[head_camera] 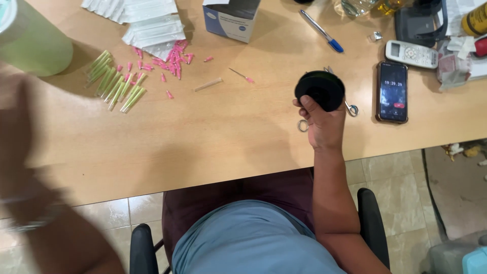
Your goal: The person sits at a table and assembles small fishing lures by inserting pink and green plastic pieces into clear tubes. They use a spool of fishing line and a pair of hemostats to thread the line through the components and secure the assembly.
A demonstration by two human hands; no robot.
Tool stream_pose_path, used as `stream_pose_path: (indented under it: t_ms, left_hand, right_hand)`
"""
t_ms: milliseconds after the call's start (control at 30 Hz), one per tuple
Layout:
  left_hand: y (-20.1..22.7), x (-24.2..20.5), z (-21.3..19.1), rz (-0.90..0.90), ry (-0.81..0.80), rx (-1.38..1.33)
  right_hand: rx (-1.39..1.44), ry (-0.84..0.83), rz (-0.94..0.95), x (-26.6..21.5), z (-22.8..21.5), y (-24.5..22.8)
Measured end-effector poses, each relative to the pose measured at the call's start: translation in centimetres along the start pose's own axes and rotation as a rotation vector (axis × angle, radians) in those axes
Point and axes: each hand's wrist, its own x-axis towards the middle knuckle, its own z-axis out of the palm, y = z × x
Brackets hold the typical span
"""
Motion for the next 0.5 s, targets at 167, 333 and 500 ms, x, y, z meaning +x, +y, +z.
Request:
stream_pose_path:
  t_ms: [167, 333, 500]
  left_hand:
    - [14.9, 1.6, 20.1, -0.008, -0.1, -0.223]
    - [17.7, 1.6, 34.3, 0.033, -0.143, -0.439]
    - [14.0, -2.6, 37.0, -0.035, -0.156, -0.176]
  right_hand:
    - [-0.019, 0.033, -0.098, -0.1, -0.4, 2.6]
    - [-0.012, 0.031, -0.231, -1.0, -0.9, 1.2]
    - [-0.106, 0.055, -0.275, -0.2, -3.1, 1.9]
